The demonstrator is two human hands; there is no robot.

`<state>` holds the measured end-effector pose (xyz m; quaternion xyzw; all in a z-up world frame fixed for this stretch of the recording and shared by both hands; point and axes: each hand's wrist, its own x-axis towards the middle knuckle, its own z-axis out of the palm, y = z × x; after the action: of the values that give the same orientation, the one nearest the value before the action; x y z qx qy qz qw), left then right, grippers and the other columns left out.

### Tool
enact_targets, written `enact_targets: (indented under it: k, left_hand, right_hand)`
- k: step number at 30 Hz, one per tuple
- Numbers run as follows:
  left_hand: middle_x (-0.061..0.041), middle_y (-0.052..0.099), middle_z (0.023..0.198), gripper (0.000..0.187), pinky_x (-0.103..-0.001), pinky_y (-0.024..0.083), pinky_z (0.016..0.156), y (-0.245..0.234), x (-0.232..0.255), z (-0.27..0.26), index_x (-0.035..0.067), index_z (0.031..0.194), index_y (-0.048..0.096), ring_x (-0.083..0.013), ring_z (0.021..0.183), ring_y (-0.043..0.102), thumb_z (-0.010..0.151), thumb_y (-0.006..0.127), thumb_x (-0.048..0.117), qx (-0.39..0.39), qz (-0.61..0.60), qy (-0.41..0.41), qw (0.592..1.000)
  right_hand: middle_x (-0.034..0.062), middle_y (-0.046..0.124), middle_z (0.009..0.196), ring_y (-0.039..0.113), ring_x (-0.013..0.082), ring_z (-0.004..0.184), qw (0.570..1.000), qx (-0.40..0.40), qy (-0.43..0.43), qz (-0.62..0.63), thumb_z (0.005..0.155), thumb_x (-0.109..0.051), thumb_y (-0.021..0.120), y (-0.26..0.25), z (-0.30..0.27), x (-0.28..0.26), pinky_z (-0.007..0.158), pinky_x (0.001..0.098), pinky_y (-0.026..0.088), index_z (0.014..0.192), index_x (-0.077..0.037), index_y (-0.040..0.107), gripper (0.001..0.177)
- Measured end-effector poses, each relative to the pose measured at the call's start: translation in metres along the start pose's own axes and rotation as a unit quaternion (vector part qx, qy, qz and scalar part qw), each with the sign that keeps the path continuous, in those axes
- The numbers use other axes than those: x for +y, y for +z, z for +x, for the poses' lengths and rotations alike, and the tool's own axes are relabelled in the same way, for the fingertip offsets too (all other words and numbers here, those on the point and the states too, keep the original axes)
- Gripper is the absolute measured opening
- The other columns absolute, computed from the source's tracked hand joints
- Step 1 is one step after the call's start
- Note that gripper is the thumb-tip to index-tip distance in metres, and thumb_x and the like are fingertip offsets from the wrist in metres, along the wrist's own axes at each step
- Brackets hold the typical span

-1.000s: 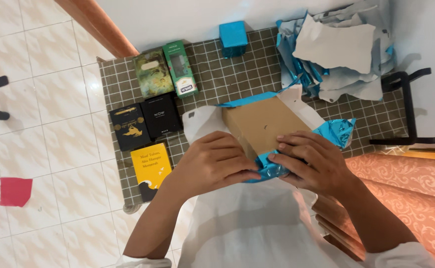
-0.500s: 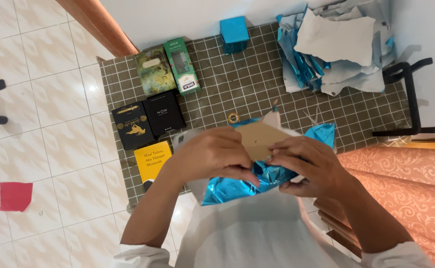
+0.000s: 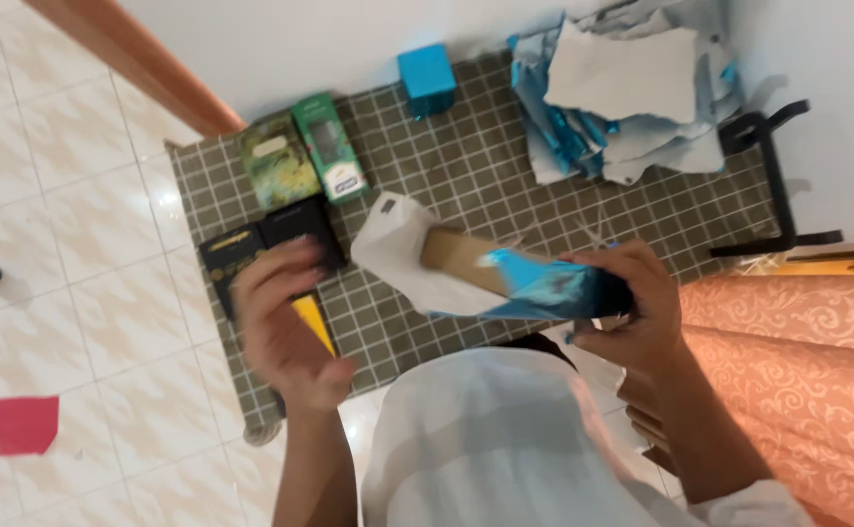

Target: The person wraps a small cardboard box with blue metallic paper and white tissue paper. They fold the paper around the box, secure it with clear tape, and trim excess paper with scissors.

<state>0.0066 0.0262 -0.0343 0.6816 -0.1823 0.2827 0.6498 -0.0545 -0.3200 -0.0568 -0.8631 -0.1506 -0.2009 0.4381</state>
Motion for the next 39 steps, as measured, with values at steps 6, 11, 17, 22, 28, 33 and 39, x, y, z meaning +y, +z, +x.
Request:
enact_targets:
  k: [6,11,17,22,28,33,39]
  left_hand:
    - [-0.018,0.040,0.156,0.110,-0.041,0.042,0.121,0.034,-0.052,-0.054,0.011,0.154,0.033,-0.0284,0.144,0.047,0.072,0.089,0.059,-0.060,-0.066,-0.069,0.994]
    - [-0.024,0.052,0.147,0.090,-0.044,0.055,0.106,0.085,-0.049,-0.093,0.008,0.140,0.030,-0.0312,0.124,0.063,0.082,0.095,0.031,-0.103,-0.272,-0.193,0.937]
    - [-0.035,0.057,0.133,0.049,-0.047,0.060,0.101,0.115,-0.025,-0.096,-0.005,0.123,0.059,-0.0400,0.118,0.067,0.092,0.075,0.029,0.090,-0.373,-0.272,0.883]
    - [-0.019,0.051,0.134,0.013,-0.051,0.066,0.083,0.158,-0.003,-0.098,0.009,0.098,0.063,-0.0481,0.110,0.071,0.095,0.075,0.013,0.126,-0.267,0.067,0.953]
    - [-0.016,0.054,0.124,0.024,-0.047,0.067,0.094,0.164,0.013,-0.099,0.013,0.095,0.066,-0.0369,0.111,0.072,0.085,0.087,0.017,0.092,-0.146,0.059,0.983]
    - [-0.018,0.057,0.126,0.027,-0.055,0.055,0.111,0.166,0.010,-0.102,0.011,0.098,0.066,-0.0372,0.121,0.065,0.085,0.088,0.021,0.008,-0.094,0.035,0.995]
    - [-0.017,0.050,0.134,0.048,-0.054,0.058,0.108,0.176,0.017,-0.125,0.013,0.121,0.055,-0.0374,0.130,0.056,0.086,0.087,0.022,0.036,-0.109,-0.008,0.993]
  right_hand:
    - [0.0133,0.061,0.135,0.063,0.0231,0.121,0.927,0.085,0.088,0.355,0.076,-0.004,0.071,0.008,-0.041,0.035,0.102,0.0361,0.054,0.141,-0.003,0.054,0.068]
    - [0.0149,0.062,0.126,0.063,0.0286,0.125,0.944,0.069,0.022,0.322,0.087,-0.019,0.076,-0.002,-0.031,0.032,0.109,0.0446,0.054,0.137,-0.005,0.053,0.056]
    - [0.0175,0.065,0.124,0.064,0.0311,0.123,0.930,0.068,-0.036,0.360,0.093,-0.049,0.052,-0.031,-0.027,0.029,0.113,0.0472,0.048,0.131,-0.002,0.058,0.060]
    - [0.0196,0.068,0.122,0.065,0.0331,0.121,0.901,0.050,-0.062,0.426,0.099,-0.074,0.032,-0.048,-0.024,0.063,0.116,0.0495,0.044,0.126,0.000,0.062,0.084]
    - [0.0267,0.061,0.116,0.066,0.0430,0.118,0.977,-0.020,0.013,0.212,0.092,-0.064,0.076,-0.080,-0.024,0.072,0.104,0.0596,0.057,0.119,-0.002,0.057,0.070]
    - [0.0276,0.063,0.120,0.069,0.0434,0.118,0.887,0.049,-0.128,0.441,0.097,-0.048,0.067,-0.047,-0.023,0.105,0.098,0.0605,0.057,0.124,-0.018,0.055,0.042]
    - [0.0256,0.062,0.138,0.058,0.0363,0.134,0.844,-0.186,0.002,0.502,0.103,-0.066,0.047,-0.099,-0.059,0.167,0.119,0.0496,0.043,0.138,-0.001,0.064,0.076]
